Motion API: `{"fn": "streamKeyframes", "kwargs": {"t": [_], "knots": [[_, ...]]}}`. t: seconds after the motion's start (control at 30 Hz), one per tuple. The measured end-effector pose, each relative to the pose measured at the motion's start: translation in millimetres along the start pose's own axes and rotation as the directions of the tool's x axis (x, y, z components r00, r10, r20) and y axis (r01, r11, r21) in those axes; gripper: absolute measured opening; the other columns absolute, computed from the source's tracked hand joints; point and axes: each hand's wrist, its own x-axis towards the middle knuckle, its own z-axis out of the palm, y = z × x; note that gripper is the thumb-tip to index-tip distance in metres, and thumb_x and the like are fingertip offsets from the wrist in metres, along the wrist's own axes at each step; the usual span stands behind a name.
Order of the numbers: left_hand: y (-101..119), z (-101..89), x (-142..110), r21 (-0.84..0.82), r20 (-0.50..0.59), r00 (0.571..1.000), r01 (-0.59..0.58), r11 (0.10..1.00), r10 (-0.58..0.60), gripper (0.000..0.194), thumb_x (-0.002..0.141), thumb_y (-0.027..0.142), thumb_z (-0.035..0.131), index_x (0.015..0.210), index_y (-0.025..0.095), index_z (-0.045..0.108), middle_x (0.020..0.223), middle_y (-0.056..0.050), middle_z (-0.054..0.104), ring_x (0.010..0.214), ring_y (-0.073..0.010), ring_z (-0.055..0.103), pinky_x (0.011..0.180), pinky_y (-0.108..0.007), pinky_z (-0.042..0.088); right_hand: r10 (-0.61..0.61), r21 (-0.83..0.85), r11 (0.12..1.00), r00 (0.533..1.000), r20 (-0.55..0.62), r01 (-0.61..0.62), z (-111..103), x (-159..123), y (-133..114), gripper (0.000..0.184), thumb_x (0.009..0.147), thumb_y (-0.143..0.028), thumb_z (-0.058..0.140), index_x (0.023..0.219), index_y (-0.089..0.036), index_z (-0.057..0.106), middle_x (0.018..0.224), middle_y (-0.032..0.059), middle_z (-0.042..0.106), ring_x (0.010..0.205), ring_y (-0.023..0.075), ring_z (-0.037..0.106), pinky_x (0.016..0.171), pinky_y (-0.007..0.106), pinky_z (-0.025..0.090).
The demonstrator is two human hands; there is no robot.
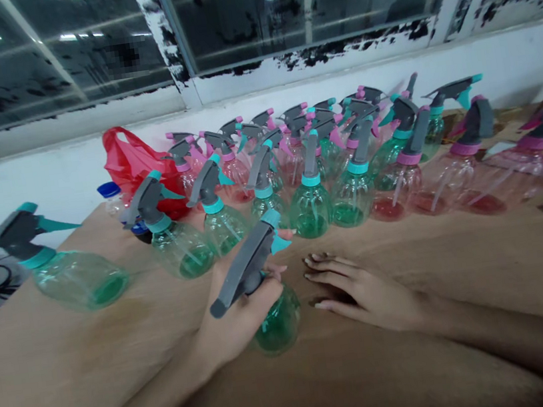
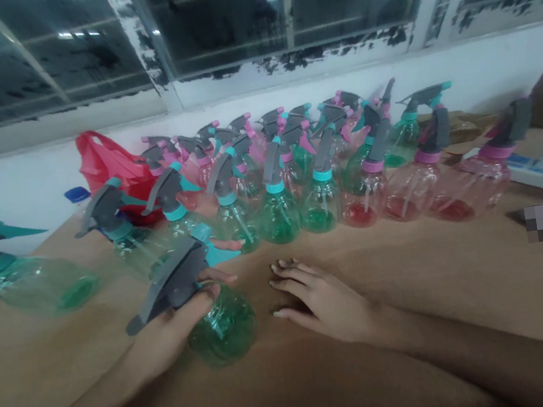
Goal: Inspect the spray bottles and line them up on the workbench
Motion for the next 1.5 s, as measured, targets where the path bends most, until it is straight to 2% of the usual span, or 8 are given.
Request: {"fn": "streamKeyframes", "kwargs": {"t": [0.2, 0.3, 0.4, 0.47, 0.73, 1.07, 1.33, 1.5], "knots": [[-12.4, -1.5, -1.3, -0.020, 0.000, 0.999, 0.047, 0.999, -0.047, 0.022, 0.079, 0.026, 0.049, 0.096, 0.025, 0.062, 0.078, 0.000, 0.065, 0.078, -0.0188, 0.064, 0.074, -0.030, 0.051, -0.016, 0.002, 1.000, 1.000, -0.010, 0.016, 0.7, 0.3, 0.8, 0.045, 0.091, -0.043, 0.046, 0.129, -0.019, 0.049, 0.134, 0.0078, 0.051, 0.131, 0.0226, 0.038, 0.108, 0.045, 0.034], [-10.3, -2.2, -1.4, -0.036, 0.005, 0.999, 0.036, 0.999, -0.036, 0.032, 0.077, 0.025, 0.050, 0.107, 0.029, 0.062, 0.081, 0.001, 0.066, 0.076, -0.0183, 0.063, 0.073, -0.030, 0.050, -0.010, 0.007, 1.000, 1.000, -0.012, 0.010, 0.1, 0.5, 0.0, 0.044, 0.091, -0.043, 0.046, 0.128, -0.018, 0.050, 0.134, 0.0084, 0.052, 0.130, 0.0226, 0.038, 0.107, 0.045, 0.035], [-3.8, -2.2, -1.1, 0.000, 0.005, 0.998, 0.070, 0.998, -0.070, 0.042, 0.074, 0.030, 0.053, 0.115, 0.028, 0.060, 0.067, 0.003, 0.064, 0.058, -0.0185, 0.058, 0.058, -0.030, 0.050, -0.014, 0.012, 1.000, 1.000, -0.019, 0.014, -0.1, 0.6, -0.3, 0.045, 0.091, -0.043, 0.046, 0.128, -0.018, 0.050, 0.134, 0.0087, 0.051, 0.130, 0.0226, 0.039, 0.108, 0.045, 0.034], [-0.8, -1.0, -1.0, 0.014, -0.012, 0.996, 0.091, 0.996, -0.091, 0.044, 0.073, 0.034, 0.053, 0.116, 0.025, 0.061, 0.060, 0.003, 0.062, 0.054, -0.0189, 0.056, 0.056, -0.031, 0.050, -0.020, 0.020, 1.000, 0.999, -0.027, 0.021, 0.2, 0.5, 0.2, 0.045, 0.091, -0.043, 0.046, 0.128, -0.019, 0.050, 0.134, 0.0086, 0.051, 0.130, 0.0227, 0.039, 0.107, 0.045, 0.035], [-1.0, 1.9, -2.1, -0.071, -0.017, 0.997, 0.068, 0.995, -0.069, 0.045, 0.074, 0.023, 0.055, 0.118, 0.027, 0.059, 0.106, -0.002, 0.068, 0.096, -0.0204, 0.063, 0.089, -0.032, 0.049, -0.018, 0.028, 0.999, 1.000, -0.024, 0.018, 0.3, -0.1, 1.2, 0.044, 0.091, -0.043, 0.046, 0.129, -0.020, 0.049, 0.134, 0.0081, 0.052, 0.130, 0.0230, 0.039, 0.107, 0.047, 0.035], [5.1, -0.1, 0.0, -0.044, 0.018, 0.998, 0.067, 0.997, -0.066, 0.038, 0.073, 0.025, 0.050, 0.106, 0.029, 0.065, 0.110, -0.001, 0.067, 0.094, -0.0213, 0.065, 0.086, -0.032, 0.051, -0.001, 0.011, 1.000, 1.000, -0.020, 0.002, 0.7, 0.4, -0.1, 0.045, 0.090, -0.043, 0.047, 0.127, -0.018, 0.051, 0.134, 0.0085, 0.052, 0.130, 0.0223, 0.039, 0.107, 0.043, 0.035], [4.3, 0.0, -0.3, -0.064, 0.031, 0.998, 0.062, 0.996, -0.060, 0.047, 0.072, 0.022, 0.050, 0.117, 0.029, 0.060, 0.099, -0.002, 0.070, 0.093, -0.0209, 0.064, 0.088, -0.033, 0.050, -0.027, 0.016, 0.999, 0.999, -0.045, 0.027, 1.5, 0.0, 1.0, 0.045, 0.090, -0.043, 0.047, 0.129, -0.020, 0.049, 0.133, 0.0079, 0.052, 0.129, 0.0230, 0.040, 0.106, 0.046, 0.036], [3.2, 0.0, -0.9, -0.009, 0.022, 0.999, 0.026, 1.000, -0.026, 0.038, 0.074, 0.022, 0.049, 0.108, 0.029, 0.065, 0.112, -0.001, 0.066, 0.091, -0.0179, 0.065, 0.085, -0.028, 0.051, -0.026, 0.013, 1.000, 0.999, -0.043, 0.027, 1.5, 0.2, 0.9, 0.044, 0.090, -0.043, 0.047, 0.128, -0.019, 0.050, 0.132, 0.0082, 0.053, 0.129, 0.0228, 0.040, 0.107, 0.045, 0.036]]}}
